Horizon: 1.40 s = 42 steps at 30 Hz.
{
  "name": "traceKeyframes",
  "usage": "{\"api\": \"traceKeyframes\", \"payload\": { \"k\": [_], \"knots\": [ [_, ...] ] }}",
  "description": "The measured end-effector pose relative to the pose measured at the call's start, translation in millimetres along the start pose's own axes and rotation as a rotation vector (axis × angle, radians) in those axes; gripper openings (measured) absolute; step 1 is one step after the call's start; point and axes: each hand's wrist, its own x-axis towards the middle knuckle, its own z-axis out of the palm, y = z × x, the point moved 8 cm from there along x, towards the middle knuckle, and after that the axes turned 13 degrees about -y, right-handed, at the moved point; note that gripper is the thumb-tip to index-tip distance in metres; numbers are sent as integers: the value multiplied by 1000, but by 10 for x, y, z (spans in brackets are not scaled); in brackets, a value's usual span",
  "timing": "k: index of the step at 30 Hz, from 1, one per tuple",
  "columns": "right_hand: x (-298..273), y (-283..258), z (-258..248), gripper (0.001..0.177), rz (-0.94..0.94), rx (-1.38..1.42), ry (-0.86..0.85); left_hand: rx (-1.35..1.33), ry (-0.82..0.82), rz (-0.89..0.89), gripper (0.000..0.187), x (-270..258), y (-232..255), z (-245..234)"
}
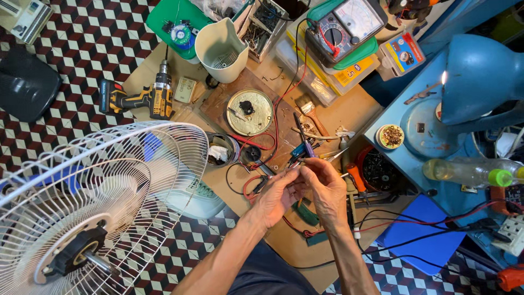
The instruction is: The person repairs a fan by stripping wires, soldering connections, and wrapping them with electrical tape. They then attach the repaired component to the fan motor housing.
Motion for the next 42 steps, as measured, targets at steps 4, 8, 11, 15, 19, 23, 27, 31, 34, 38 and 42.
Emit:
{"api": "traceKeyframes", "payload": {
  "k": [4, 8, 11, 15, 19, 23, 27, 31, 34, 38, 42],
  "knots": [
    [-231, -6, -3, 19, -22, 16, -26, 10, -93, 36, 17, -219, -72, 157],
    [-644, 122, 101, 17, -46, 87, -98, 103, -113, 132, 18, -646, -262, 161],
    [-1030, 270, 336, 14, -46, 41, -142, 39, -5, 178, 18, -1145, -502, 2],
    [-1555, 559, 888, 13, -43, 47, -287, -1, 125, 283, 21, -1922, -744, -404],
    [-2022, 799, 1609, 12, 15, 3, -445, -79, 268, 323, 21, -2717, -782, -900],
    [-2322, 933, 2391, 14, 10, -79, -558, -120, 353, 383, 23, -3452, -645, -1346],
    [-2579, 1108, 3312, 15, 31, -176, -628, -151, 368, 507, 24, -4216, -309, -1808],
    [-2807, 1340, 4580, 14, 28, -107, -757, -205, 404, 568, 24, -5135, 202, -2517],
    [-2999, 1440, 5613, 14, -37, -239, -781, -196, 430, 604, 23, -5929, 699, -3056],
    [-3159, 1114, 6557, 14, -257, -409, -776, -160, 358, 701, 20, -6574, 1382, -3225],
    [-2922, 832, 6980, 15, -387, -483, -655, -116, 280, 704, 17, -6542, 2029, -3248]
  ]
}}
